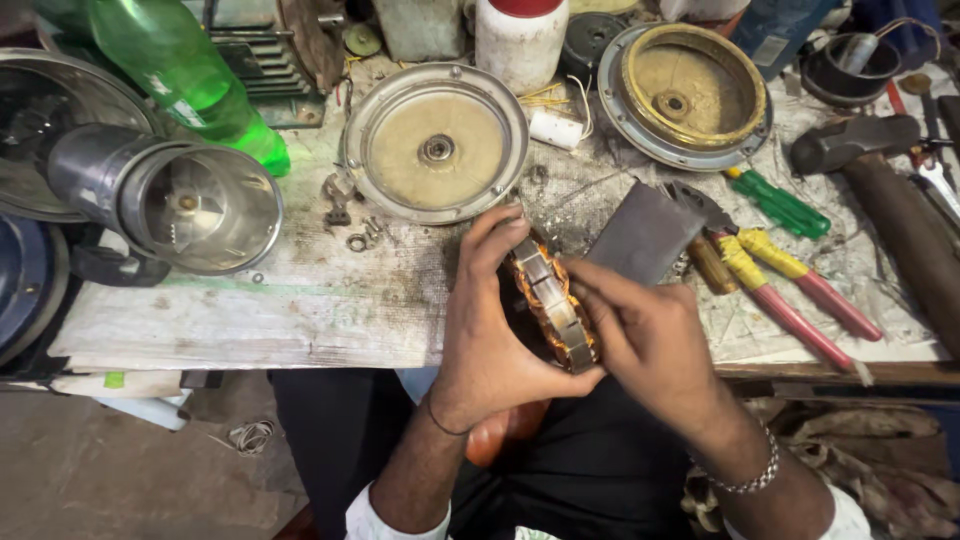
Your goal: The person holds a motor armature with one hand and uses a metal file in the other to smooth the commutator surface. The armature is rotated periodically to file different segments while the person maintains steady pressure with the file.
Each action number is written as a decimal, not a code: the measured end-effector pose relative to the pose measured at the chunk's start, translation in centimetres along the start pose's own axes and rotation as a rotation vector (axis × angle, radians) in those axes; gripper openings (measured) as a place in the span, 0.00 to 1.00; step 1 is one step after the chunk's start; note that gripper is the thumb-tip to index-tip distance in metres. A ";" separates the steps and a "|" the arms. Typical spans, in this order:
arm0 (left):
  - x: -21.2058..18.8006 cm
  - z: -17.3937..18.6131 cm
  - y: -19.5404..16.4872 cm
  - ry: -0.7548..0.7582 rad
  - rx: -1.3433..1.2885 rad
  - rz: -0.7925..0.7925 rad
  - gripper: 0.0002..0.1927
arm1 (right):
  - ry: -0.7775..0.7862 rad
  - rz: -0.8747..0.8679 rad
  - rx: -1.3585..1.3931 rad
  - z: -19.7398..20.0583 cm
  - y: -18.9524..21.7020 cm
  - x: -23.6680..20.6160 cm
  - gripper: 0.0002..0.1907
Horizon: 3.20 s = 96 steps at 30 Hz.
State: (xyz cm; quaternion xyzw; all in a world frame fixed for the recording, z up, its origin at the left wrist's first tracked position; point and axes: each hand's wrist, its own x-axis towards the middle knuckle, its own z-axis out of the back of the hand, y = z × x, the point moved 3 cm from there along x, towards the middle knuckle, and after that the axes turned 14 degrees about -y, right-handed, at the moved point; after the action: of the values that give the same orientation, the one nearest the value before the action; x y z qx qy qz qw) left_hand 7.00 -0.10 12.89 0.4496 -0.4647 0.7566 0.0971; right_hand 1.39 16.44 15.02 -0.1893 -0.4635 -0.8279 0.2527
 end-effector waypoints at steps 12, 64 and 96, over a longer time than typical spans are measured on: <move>0.2 0.4 -0.1 -0.018 0.003 0.003 0.64 | -0.273 -0.266 -0.282 0.8 -1.5 0.1 0.16; 1.1 0.0 0.3 0.027 0.021 -0.005 0.66 | -0.207 -0.093 0.116 -0.8 -1.9 1.5 0.12; 2.0 1.6 1.6 0.026 0.035 0.008 0.66 | -0.061 0.191 0.119 -1.6 0.1 1.8 0.15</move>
State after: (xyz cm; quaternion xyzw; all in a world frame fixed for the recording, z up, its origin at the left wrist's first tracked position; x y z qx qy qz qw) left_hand 5.89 -2.83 13.76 0.4396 -0.4519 0.7707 0.0921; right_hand -0.15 14.60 15.26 -0.2426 -0.4992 -0.7649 0.3268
